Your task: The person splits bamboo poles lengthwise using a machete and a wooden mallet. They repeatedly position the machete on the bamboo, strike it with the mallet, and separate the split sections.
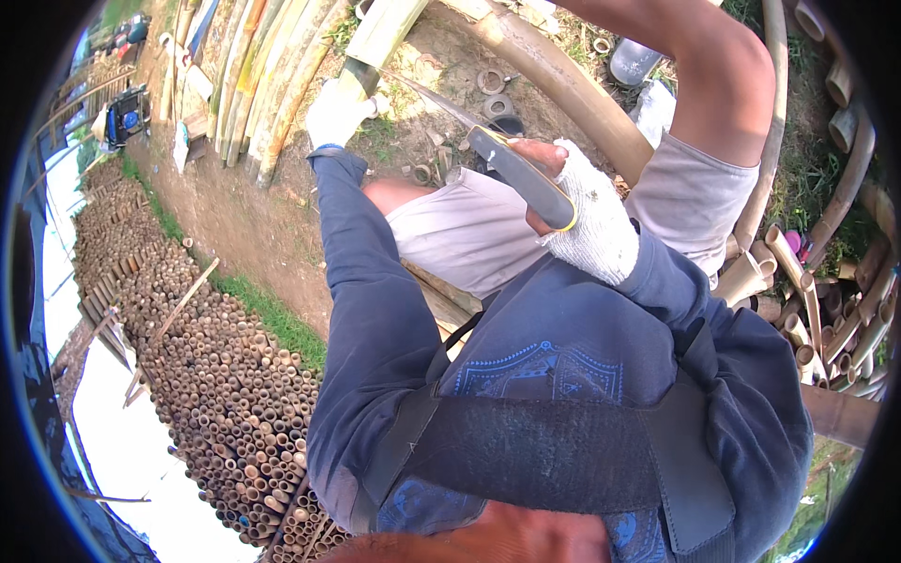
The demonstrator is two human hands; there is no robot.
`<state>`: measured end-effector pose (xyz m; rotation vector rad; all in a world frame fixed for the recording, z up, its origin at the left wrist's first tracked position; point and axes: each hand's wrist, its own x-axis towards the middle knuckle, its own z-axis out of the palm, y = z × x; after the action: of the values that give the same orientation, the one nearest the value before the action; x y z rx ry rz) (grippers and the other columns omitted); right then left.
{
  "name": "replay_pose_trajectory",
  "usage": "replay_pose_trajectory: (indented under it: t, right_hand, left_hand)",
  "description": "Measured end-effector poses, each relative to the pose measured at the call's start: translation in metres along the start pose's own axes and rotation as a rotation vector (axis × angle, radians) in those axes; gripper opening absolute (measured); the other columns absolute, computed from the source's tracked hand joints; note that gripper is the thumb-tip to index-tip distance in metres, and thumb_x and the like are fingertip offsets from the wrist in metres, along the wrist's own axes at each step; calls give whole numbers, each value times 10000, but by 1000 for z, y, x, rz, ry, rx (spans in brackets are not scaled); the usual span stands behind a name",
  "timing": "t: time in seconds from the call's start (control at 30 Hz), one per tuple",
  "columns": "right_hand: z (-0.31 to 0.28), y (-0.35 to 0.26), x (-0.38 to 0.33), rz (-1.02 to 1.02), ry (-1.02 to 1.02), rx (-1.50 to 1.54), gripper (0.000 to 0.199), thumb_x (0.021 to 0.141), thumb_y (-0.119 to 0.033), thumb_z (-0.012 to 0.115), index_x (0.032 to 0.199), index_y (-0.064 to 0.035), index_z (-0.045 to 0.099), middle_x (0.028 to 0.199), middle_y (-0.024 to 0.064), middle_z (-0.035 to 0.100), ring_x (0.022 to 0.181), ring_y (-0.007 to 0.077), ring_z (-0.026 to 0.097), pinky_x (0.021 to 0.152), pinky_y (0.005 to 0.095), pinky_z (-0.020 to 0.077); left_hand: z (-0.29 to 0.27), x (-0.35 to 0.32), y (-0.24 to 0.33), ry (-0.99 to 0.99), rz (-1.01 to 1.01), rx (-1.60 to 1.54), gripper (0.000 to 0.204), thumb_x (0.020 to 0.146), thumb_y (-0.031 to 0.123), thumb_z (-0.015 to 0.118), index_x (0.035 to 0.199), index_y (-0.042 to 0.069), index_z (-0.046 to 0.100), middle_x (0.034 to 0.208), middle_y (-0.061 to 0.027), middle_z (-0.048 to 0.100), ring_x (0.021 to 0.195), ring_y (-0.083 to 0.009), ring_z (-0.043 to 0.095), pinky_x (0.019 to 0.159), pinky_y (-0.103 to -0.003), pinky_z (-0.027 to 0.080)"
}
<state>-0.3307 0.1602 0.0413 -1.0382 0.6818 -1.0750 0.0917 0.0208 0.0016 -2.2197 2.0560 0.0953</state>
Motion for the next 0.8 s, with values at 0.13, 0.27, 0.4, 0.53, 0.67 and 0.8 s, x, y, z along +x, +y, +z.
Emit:
replay_pose_trajectory:
  t: [0.13,0.27,0.4,0.53,0.67,0.8]
  right_hand:
    - [33,42,101,-21,-87,-383,633,897,-188,782,1491,-167,563,1265,180,695,1049,326,742,908,414,595]
    - [55,62,142,-185,-34,-546,582,899,-148,739,1460,-141,582,1162,143,713,1019,252,716,901,388,581]
    - [31,51,94,-296,-25,-679,593,923,-131,759,1478,-98,552,1092,84,695,916,171,675,817,335,572]
    - [3,47,57,188,-46,-343,606,880,-91,736,1467,-131,590,1140,82,714,955,214,708,879,346,571]
    - [3,52,51,-85,-28,-450,602,890,-37,717,1473,-119,589,1076,36,695,918,133,662,878,297,548]
    - [17,41,52,-65,16,-438,600,903,8,700,1481,-94,574,1098,36,675,936,99,626,881,273,530]
  left_hand:
    - [12,-2,-6,10,-106,-61,778,667,567,927,1238,98,683,1068,-201,788,1003,-404,766,903,-485,601]
    - [9,-8,-3,12,-100,-115,795,684,581,932,1263,95,686,1075,-217,789,1019,-416,768,915,-487,599]
    - [6,-17,7,27,43,100,751,744,623,864,1247,92,694,1162,-186,758,1079,-397,747,929,-481,592]
    - [4,-8,-1,-108,-7,-109,803,746,618,843,1291,49,686,1246,-214,730,1159,-391,711,998,-473,558]
    - [5,5,-19,-178,123,-47,764,788,629,834,1262,43,711,1220,-201,722,1144,-371,712,979,-457,564]
    - [14,13,-31,-160,205,-95,650,800,559,875,1185,51,748,1152,-156,728,1085,-318,717,947,-432,569]
